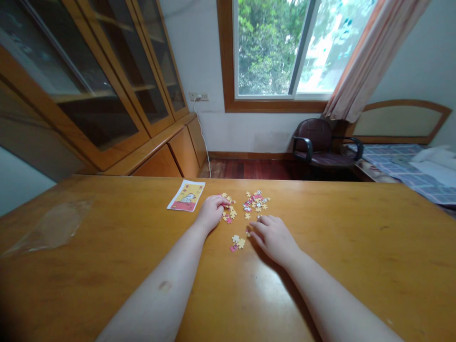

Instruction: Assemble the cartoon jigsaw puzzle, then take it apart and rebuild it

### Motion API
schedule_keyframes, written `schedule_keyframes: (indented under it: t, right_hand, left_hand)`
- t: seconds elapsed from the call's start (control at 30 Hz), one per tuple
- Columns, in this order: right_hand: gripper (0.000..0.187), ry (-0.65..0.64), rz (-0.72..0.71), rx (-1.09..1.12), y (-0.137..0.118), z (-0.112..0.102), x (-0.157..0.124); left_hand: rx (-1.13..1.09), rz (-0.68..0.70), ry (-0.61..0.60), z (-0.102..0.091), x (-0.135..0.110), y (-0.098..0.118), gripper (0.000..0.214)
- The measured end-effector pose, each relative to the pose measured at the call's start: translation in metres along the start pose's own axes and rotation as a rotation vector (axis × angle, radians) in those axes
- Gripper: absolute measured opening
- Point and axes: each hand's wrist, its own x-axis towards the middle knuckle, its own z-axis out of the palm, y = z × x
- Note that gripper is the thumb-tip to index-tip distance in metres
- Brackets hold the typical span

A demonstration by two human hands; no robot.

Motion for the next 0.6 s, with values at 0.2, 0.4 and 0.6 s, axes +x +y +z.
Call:
schedule_keyframes:
  t: [0.2,0.4,0.6]
  right_hand:
    - [0.036,-0.118,-0.155,0.077,-0.036,0.004,0.005]
    - [0.038,-0.126,-0.112,0.09,-0.03,0.004,0.005]
    - [0.03,-0.064,-0.061,0.082,-0.016,0.004,0.003]
  left_hand:
    - [0.01,0.019,0.006,0.002,0.0,0.0,0.037]
    - [0.017,0.011,0.006,0.003,0.0,-0.001,0.037]
    - [0.011,0.013,-0.009,0.002,0.0,-0.001,0.037]
